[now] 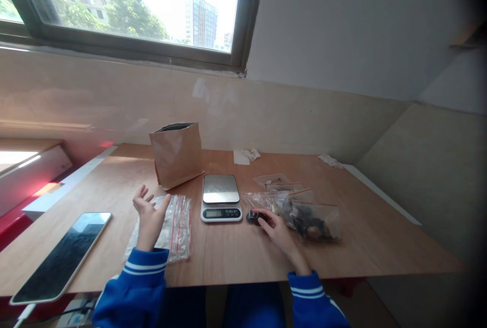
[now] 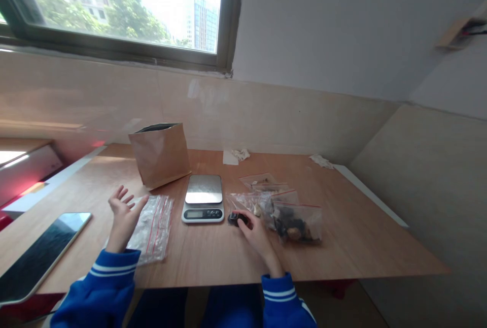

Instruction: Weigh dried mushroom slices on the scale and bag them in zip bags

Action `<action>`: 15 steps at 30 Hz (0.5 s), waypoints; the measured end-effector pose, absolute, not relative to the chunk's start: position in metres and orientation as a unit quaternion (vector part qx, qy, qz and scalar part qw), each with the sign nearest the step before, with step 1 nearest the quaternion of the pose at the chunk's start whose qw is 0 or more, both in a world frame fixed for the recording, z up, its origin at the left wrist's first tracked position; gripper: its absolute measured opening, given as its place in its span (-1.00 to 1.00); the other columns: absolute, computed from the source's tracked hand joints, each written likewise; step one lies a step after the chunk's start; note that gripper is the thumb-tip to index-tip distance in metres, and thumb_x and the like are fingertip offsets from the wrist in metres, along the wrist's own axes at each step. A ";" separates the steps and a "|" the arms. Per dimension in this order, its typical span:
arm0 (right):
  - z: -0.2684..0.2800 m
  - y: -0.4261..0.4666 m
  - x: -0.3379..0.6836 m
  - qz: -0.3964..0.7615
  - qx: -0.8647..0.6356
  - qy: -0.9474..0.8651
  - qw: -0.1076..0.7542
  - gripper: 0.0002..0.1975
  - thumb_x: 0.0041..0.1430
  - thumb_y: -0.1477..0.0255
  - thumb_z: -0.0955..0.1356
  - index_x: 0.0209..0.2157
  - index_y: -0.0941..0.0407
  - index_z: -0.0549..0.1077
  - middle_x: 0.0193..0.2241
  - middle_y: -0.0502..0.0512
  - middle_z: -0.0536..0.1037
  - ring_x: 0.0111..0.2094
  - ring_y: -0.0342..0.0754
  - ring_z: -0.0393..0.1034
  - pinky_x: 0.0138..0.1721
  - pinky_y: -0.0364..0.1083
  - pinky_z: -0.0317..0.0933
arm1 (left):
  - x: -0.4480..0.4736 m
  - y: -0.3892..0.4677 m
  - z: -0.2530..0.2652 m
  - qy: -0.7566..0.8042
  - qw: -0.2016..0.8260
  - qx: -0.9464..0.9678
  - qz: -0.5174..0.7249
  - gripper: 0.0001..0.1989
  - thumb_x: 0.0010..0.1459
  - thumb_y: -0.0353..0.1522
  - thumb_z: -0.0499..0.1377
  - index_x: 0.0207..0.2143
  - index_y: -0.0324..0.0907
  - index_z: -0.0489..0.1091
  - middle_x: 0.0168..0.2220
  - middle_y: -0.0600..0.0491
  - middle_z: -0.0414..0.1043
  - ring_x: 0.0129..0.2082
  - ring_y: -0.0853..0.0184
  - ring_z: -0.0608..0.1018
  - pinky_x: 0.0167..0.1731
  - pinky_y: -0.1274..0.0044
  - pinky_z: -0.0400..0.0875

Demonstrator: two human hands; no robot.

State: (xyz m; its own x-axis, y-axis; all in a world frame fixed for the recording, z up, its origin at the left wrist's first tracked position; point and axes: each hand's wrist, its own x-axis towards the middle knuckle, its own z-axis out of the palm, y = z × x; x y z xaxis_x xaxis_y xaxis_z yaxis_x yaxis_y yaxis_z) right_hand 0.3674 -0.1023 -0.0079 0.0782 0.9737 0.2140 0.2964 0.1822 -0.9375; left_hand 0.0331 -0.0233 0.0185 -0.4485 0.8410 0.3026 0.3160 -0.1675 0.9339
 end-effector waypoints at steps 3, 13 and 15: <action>-0.008 -0.082 0.380 0.358 -0.529 -0.604 0.477 -0.75 0.06 0.40 0.33 -0.21 0.11 0.54 -0.18 0.13 0.57 -0.15 0.02 0.46 -0.09 0.01 0.32 | 0.016 0.006 0.019 0.656 0.160 0.502 0.541 0.06 -0.27 -0.11 0.33 0.18 -0.32 -0.12 0.19 -0.35 -0.09 0.21 -0.10 0.09 0.14 0.11 0.06; 0.016 -0.016 0.366 0.291 -0.517 -0.663 0.456 -0.68 0.06 0.49 0.30 -0.11 0.11 0.46 -0.14 0.12 0.54 -0.14 -0.06 0.43 -0.10 -0.04 0.28 | -0.005 0.066 0.008 0.558 0.326 0.553 0.527 -0.12 -0.24 -0.16 0.34 0.10 -0.26 0.05 0.04 -0.23 0.29 0.04 0.06 0.39 0.00 0.23 0.30; 0.024 -0.008 0.347 0.253 -0.507 -0.676 0.471 -0.70 0.07 0.48 0.30 -0.12 0.11 0.45 -0.14 0.11 0.53 -0.15 -0.07 0.42 -0.15 -0.08 0.27 | -0.005 0.067 -0.001 0.546 0.345 0.544 0.536 -0.32 -0.19 -0.17 0.31 -0.02 -0.25 0.21 -0.09 -0.15 0.42 -0.10 0.14 0.49 -0.07 0.29 0.36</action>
